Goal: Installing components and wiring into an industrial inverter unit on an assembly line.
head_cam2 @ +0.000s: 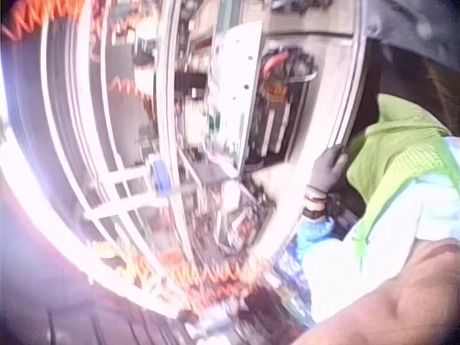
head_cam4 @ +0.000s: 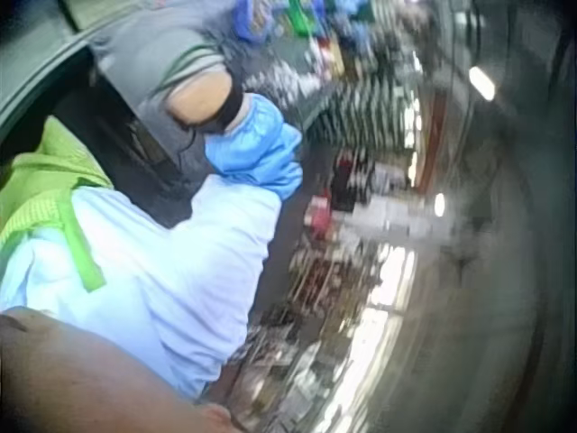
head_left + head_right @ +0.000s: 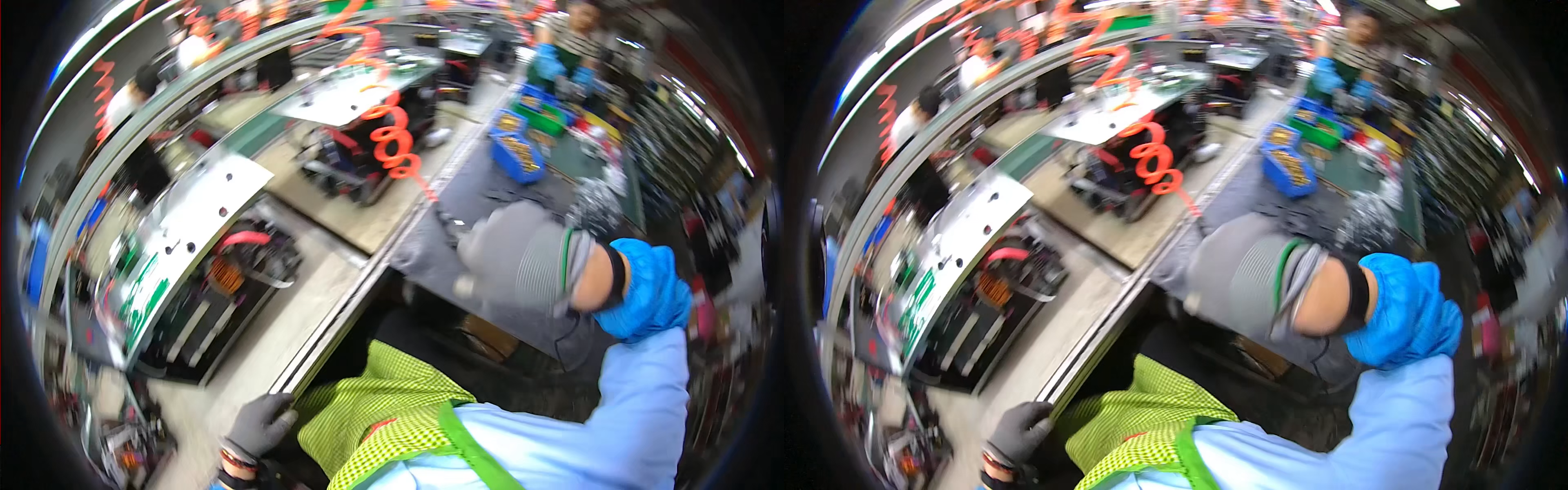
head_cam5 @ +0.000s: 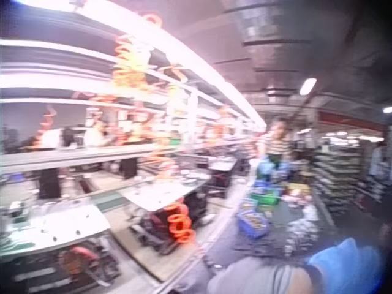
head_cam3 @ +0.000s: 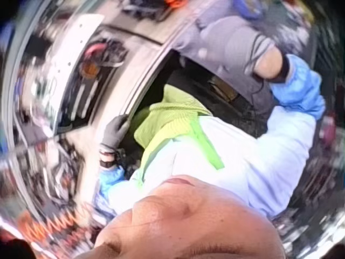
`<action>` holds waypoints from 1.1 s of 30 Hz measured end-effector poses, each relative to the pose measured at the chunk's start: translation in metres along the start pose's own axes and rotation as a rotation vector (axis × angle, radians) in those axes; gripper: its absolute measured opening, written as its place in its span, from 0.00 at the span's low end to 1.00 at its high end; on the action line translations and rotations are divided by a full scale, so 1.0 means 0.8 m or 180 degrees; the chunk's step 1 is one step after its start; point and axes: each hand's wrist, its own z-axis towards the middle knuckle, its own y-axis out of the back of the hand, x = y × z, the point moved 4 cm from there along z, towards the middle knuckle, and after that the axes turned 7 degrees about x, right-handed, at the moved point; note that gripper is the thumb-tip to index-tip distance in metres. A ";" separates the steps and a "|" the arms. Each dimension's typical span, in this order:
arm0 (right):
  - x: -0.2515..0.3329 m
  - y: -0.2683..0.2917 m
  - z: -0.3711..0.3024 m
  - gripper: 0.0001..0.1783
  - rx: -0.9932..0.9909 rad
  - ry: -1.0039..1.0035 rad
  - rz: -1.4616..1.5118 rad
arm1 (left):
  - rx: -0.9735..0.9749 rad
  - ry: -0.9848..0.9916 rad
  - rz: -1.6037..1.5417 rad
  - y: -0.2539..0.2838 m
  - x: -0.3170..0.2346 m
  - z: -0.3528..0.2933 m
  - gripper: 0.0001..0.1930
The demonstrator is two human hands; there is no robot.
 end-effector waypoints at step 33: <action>0.070 -0.139 0.334 0.31 -0.1665 0.0688 0.2781 | -0.3013 -0.0822 0.2315 0.194 -0.100 0.133 0.22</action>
